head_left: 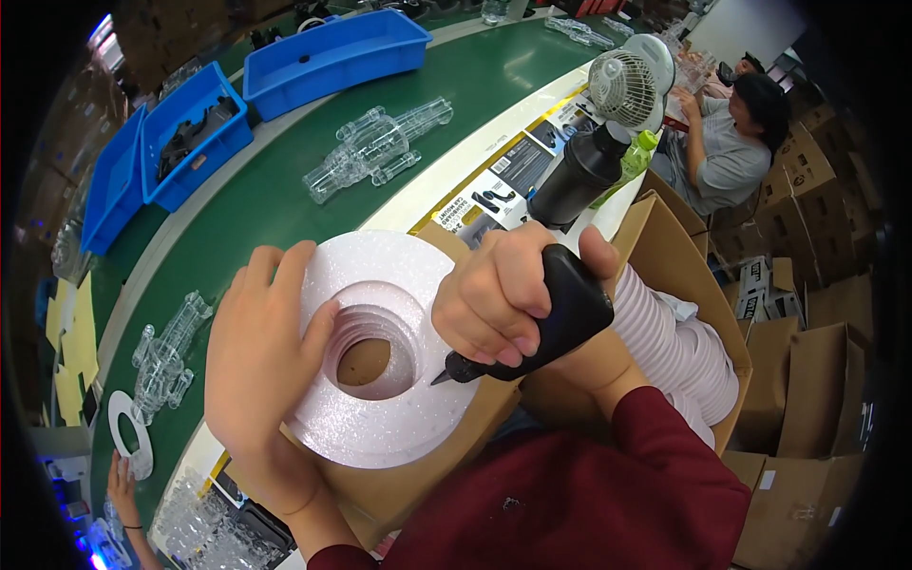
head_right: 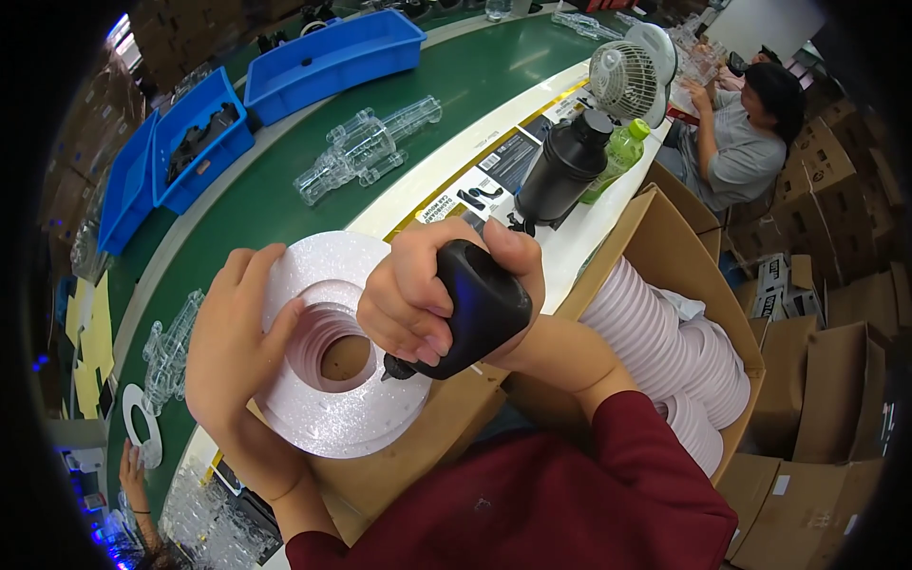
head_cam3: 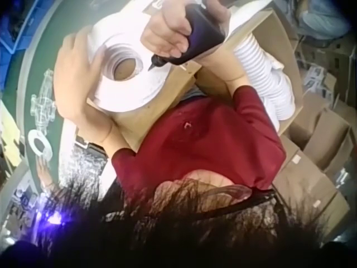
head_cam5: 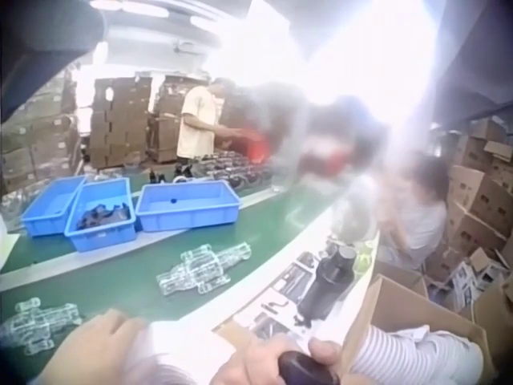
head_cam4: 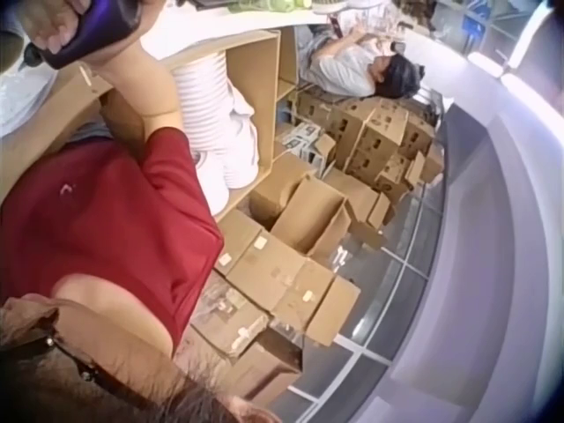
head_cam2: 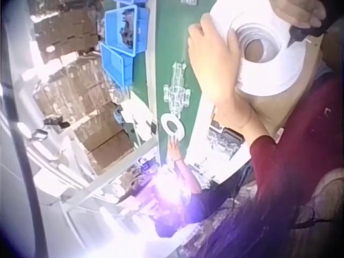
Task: Labeling the inner core of rolls of white ribbon or tape using a handheld electronic device.
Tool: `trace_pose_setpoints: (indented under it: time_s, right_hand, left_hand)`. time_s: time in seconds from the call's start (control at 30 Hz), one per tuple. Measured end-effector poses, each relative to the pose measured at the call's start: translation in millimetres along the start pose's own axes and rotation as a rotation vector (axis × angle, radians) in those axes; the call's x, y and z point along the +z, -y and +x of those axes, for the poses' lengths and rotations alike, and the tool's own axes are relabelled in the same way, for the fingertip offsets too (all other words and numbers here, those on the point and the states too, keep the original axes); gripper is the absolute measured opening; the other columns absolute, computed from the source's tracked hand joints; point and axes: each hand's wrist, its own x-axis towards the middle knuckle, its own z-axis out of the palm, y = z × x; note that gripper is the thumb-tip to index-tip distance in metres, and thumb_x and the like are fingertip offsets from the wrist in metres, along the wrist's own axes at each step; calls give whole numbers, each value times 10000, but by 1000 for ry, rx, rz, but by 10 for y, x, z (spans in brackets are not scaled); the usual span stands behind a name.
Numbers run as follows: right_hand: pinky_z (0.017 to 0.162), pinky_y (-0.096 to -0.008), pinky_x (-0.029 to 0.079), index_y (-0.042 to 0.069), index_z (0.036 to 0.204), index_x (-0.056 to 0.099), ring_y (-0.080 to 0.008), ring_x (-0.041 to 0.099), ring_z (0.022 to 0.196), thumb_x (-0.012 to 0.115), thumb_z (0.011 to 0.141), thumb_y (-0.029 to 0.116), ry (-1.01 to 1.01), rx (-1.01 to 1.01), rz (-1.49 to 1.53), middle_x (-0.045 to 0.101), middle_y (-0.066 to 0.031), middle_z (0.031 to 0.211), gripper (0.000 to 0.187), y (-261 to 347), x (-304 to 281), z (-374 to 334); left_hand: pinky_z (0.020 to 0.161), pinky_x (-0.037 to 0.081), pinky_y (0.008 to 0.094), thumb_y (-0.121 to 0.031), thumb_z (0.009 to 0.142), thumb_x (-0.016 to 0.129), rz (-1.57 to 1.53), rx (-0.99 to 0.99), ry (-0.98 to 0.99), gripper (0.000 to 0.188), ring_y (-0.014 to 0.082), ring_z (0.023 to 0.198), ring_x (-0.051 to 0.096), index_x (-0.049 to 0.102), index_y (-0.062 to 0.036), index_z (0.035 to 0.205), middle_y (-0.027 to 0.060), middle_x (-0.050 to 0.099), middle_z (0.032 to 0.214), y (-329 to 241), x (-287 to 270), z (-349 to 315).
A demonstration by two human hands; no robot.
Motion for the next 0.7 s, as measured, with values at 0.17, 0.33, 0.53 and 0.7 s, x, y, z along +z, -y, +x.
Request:
trace_pose_setpoints:
  time_s: [0.17,0.33,0.53,0.7]
  right_hand:
    - [575,-307,462,100,756,497,-159,546,545,383,1006,600,35,-12,43,573,-40,649,570,-15,-35,-19]
    - [543,-313,486,108,741,495,-163,575,518,375,1015,589,18,-6,26,589,-33,639,567,-30,-112,-47]
    - [568,-316,494,106,775,500,-165,588,546,366,1025,580,64,-8,32,611,-40,688,553,-64,-182,-56]
    - [645,-324,500,103,880,515,-173,610,645,312,1071,531,105,-4,83,628,-43,770,511,-98,-225,-70]
  left_hand:
    - [862,499,459,-163,841,734,-14,-4,11,457,373,992,607,600,-18,1253,172,602,1099,5,26,15]
    - [876,499,459,-164,842,734,-19,-12,20,460,373,1009,607,599,-20,1257,171,602,1121,14,98,16]
    - [891,498,458,-164,844,733,-21,3,7,459,374,1024,607,598,-20,1258,171,599,1136,52,144,0]
    - [889,495,457,-162,842,730,-52,-9,13,463,378,1030,605,597,-18,1261,174,598,1143,71,160,-19]
